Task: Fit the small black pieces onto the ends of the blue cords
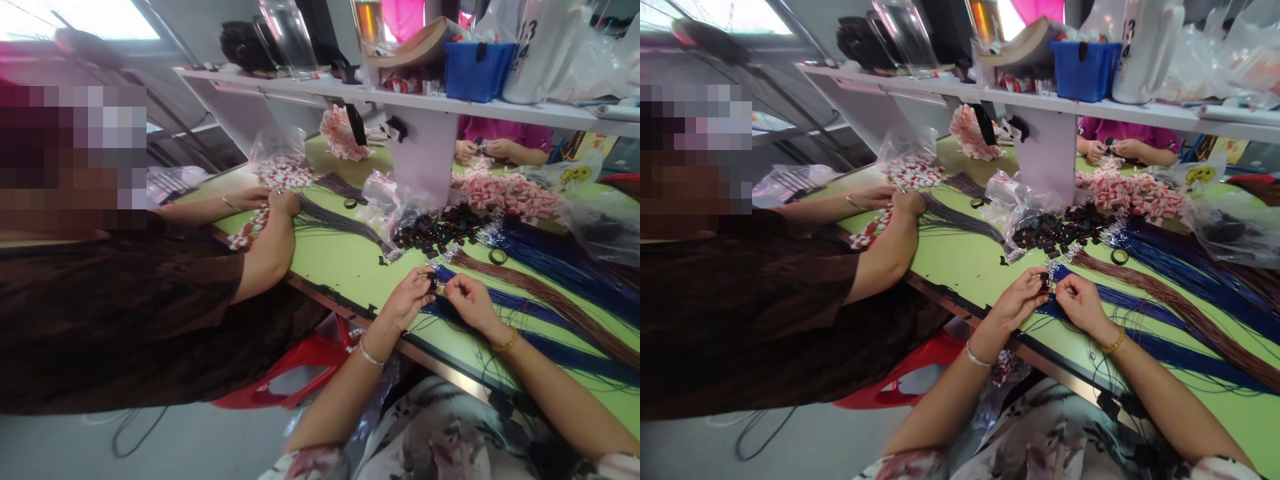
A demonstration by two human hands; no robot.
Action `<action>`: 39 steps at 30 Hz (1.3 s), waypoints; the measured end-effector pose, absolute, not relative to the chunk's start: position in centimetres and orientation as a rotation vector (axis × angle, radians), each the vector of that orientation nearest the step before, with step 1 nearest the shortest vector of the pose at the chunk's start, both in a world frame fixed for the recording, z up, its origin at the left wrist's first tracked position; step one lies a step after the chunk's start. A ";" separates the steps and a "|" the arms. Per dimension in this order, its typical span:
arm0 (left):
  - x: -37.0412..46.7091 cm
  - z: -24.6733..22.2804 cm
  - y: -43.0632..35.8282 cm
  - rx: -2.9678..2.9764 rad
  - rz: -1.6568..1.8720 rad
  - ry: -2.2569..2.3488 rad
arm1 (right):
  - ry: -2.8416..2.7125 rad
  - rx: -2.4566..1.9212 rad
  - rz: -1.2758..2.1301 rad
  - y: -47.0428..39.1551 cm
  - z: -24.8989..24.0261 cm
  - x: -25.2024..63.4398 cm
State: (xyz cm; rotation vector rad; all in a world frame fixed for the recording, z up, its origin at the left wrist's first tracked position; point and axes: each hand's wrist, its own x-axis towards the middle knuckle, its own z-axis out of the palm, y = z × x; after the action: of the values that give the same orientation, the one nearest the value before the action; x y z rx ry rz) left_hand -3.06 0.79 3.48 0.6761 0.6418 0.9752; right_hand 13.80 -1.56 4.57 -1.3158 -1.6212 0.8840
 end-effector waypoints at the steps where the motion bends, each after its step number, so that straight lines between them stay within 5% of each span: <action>1: -2.9 3.4 0.6 0.660 0.974 0.615 | -1.637 -1.333 0.858 -1.7 4.6 13.8; 39: -1.7 1.8 -1.9 0.748 1.088 0.929 | -2.125 -1.349 0.542 -2.5 3.5 13.3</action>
State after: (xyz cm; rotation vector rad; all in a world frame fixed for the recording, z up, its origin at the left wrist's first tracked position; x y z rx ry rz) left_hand -1.66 -1.92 1.80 0.7481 0.9292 1.0879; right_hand 13.29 -2.50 3.47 -1.3491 -2.1247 0.5421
